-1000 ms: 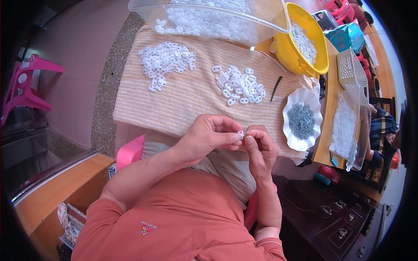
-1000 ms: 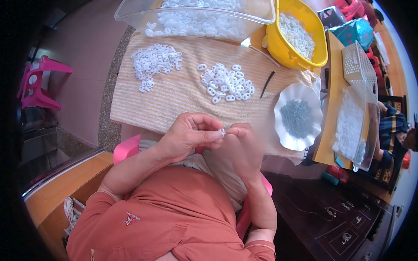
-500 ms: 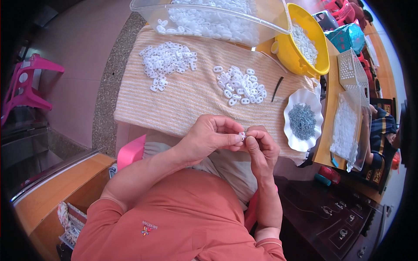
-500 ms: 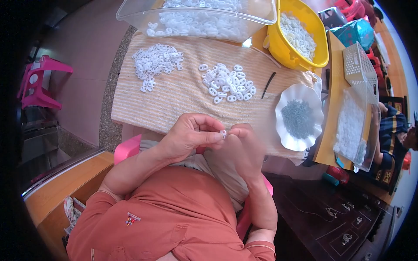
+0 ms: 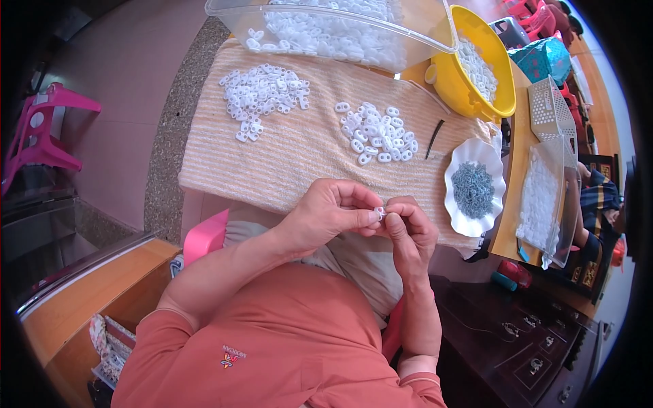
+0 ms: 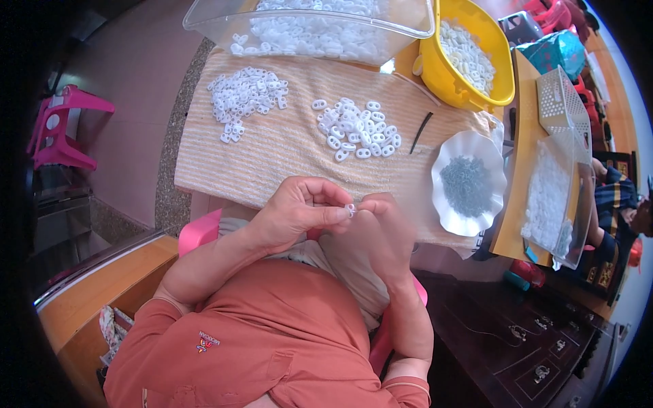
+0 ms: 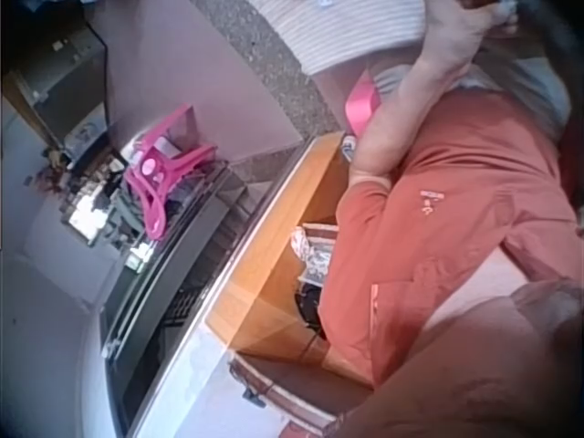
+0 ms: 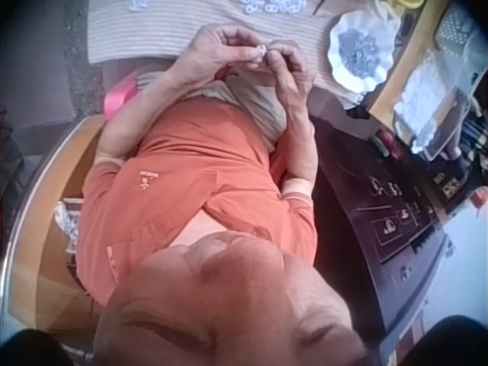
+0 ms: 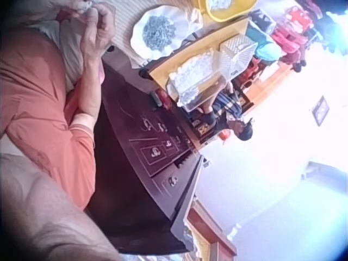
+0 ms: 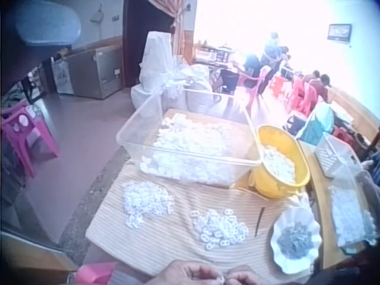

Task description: Manually assembling small white plastic components on a table.

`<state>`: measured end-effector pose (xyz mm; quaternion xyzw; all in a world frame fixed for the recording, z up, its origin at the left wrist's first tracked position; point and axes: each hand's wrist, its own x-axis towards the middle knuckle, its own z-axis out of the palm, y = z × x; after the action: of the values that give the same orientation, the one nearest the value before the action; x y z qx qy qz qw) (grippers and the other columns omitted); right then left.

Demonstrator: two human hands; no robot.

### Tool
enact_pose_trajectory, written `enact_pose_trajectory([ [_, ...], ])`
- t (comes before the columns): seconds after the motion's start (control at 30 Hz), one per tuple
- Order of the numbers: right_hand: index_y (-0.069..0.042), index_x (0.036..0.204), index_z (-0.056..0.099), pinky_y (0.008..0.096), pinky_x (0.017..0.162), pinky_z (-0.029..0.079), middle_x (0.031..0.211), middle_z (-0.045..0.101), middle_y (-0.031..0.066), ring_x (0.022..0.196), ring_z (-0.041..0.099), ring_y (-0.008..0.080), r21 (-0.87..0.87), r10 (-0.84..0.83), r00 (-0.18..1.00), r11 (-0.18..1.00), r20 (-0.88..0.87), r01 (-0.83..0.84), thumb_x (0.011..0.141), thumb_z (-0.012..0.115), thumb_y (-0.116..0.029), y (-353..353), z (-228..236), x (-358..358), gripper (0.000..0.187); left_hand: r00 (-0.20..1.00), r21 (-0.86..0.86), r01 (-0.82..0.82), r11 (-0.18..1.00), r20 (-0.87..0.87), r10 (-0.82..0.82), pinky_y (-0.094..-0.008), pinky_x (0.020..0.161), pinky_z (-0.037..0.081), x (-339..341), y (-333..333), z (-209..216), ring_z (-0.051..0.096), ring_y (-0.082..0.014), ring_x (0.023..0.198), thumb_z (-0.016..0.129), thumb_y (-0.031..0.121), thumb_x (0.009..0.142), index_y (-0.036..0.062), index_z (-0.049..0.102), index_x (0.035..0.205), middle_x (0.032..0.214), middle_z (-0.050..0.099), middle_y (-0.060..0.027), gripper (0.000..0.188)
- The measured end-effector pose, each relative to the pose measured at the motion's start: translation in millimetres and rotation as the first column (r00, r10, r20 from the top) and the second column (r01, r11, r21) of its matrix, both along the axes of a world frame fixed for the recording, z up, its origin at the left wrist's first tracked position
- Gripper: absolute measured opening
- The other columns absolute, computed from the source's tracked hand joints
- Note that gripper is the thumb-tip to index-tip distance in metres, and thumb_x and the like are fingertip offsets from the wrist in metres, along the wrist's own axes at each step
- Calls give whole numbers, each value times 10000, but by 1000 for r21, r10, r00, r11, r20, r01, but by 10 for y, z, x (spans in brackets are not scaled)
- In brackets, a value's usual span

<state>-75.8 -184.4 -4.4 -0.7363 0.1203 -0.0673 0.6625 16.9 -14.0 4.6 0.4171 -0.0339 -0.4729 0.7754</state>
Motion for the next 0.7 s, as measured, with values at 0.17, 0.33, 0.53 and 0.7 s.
enact_pose_trajectory([
  [0.17, 2, 921, 601, 239, 766, 449, 929, 614, 66, 860, 577, 136, -22, 10, 1000, 1000, 13, -10, 851, 584, 32, -7, 12, 8, 78, 1000, 4, 0, 1000, 2, 0, -235, 748, 546, -5, -5, 5, 649, -118, 804, 648, 65, 888, -41, 615, 1059, 904, 667, -85, 204],
  [0.33, 7, 927, 594, 255, 759, 453, 925, 611, 81, 852, 579, 159, -41, 25, 999, 999, 37, -24, 827, 571, 57, -11, 14, -1, 114, 1000, 4, 0, 1000, 1, 0, -235, 748, 546, -8, -2, 4, 649, -119, 807, 648, 65, 888, -40, 615, 1056, 903, 667, -85, 201],
  [0.53, 12, 936, 591, 284, 742, 461, 909, 603, 107, 828, 584, 208, -173, 60, 994, 984, 95, -43, 785, 573, 69, -19, 33, 12, 162, 1000, 15, 1, 1000, -3, -1, -238, 749, 546, -11, -7, 21, 646, -119, 814, 648, 65, 888, -38, 616, 1053, 904, 665, -84, 197],
  [0.7, 9, 934, 595, 293, 729, 463, 898, 597, 115, 815, 584, 225, -285, 101, 984, 957, 149, -55, 776, 576, 62, -22, 60, 25, 168, 1000, 19, -30, 999, 0, 30, -235, 687, 522, -26, -20, 14, 639, -115, 764, 672, 66, 871, -19, 630, 1032, 855, 669, -73, 187],
])
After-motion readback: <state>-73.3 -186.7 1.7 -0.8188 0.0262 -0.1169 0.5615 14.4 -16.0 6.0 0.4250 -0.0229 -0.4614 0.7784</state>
